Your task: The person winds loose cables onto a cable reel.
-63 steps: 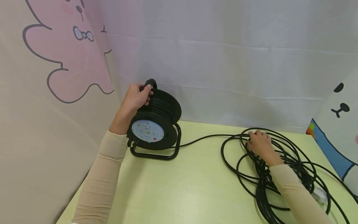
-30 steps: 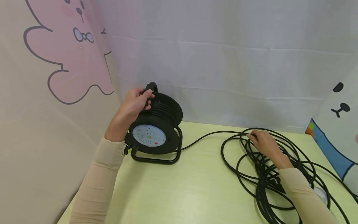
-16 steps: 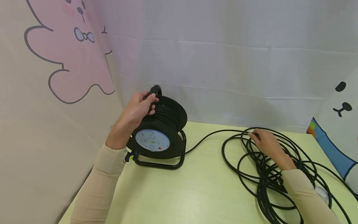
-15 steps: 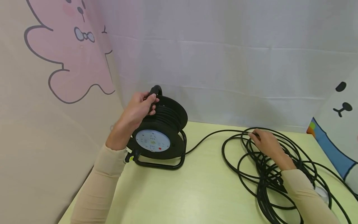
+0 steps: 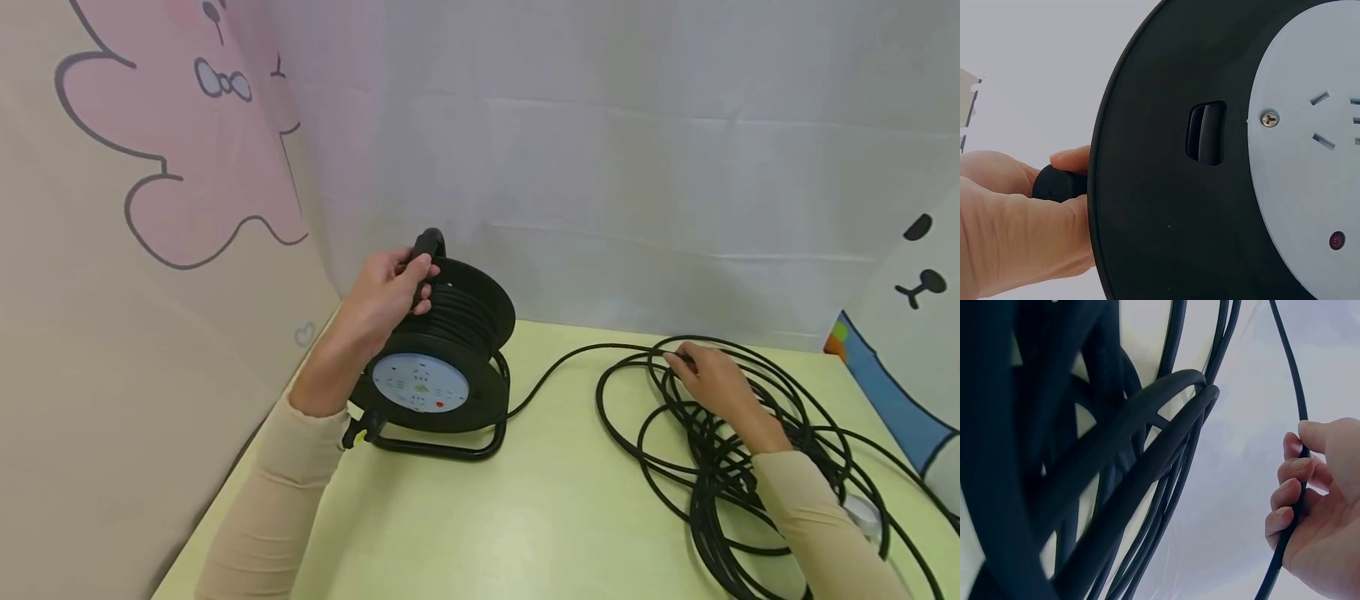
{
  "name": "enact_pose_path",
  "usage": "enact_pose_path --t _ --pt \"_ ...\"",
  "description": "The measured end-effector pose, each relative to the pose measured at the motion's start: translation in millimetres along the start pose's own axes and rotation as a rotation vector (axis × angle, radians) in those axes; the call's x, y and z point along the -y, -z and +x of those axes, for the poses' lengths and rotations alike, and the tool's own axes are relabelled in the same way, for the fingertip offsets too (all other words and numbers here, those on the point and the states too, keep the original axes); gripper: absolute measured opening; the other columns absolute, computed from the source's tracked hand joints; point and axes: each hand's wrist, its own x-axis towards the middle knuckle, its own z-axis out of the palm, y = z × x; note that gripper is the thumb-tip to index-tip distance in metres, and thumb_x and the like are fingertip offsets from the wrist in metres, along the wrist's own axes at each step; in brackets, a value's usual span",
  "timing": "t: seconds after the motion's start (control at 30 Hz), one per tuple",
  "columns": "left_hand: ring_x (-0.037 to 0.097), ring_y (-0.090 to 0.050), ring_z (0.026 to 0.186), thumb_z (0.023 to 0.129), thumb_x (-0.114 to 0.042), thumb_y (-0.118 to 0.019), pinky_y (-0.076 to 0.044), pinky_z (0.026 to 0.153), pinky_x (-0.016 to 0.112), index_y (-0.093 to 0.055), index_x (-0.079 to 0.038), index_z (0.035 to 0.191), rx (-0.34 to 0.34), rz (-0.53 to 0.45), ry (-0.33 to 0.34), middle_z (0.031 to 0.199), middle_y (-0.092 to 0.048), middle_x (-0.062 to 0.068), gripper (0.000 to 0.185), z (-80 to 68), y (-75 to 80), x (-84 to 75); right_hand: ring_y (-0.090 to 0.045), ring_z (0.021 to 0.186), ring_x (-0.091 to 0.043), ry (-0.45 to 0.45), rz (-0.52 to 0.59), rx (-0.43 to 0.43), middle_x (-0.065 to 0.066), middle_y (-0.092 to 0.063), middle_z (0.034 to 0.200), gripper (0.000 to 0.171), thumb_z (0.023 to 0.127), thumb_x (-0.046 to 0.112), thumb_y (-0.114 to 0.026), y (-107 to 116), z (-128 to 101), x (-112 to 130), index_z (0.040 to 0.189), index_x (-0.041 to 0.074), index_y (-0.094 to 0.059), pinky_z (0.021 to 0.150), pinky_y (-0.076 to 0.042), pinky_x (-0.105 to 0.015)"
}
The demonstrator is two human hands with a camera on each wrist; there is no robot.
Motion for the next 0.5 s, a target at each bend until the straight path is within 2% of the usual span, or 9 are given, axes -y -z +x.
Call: enact_pose_path --t 0.5 --pt "0.015 -0.043 0.078 0.113 -0.017 -0.037 -0.042 0.06 0.017 -0.034 0.008 0.152 0.012 -0.003 -0.014 0.13 -0.047 0.023 0.046 -6.3 -10.4 -4.0 -0.034 0.052 -0.015 -0.016 0.003 0.004 0.001 -0.04 0.06 0.025 0.105 0.013 -0.06 4.2 2.8 2.5 0.081 0.006 -0.055 0.053 -0.029 -0.031"
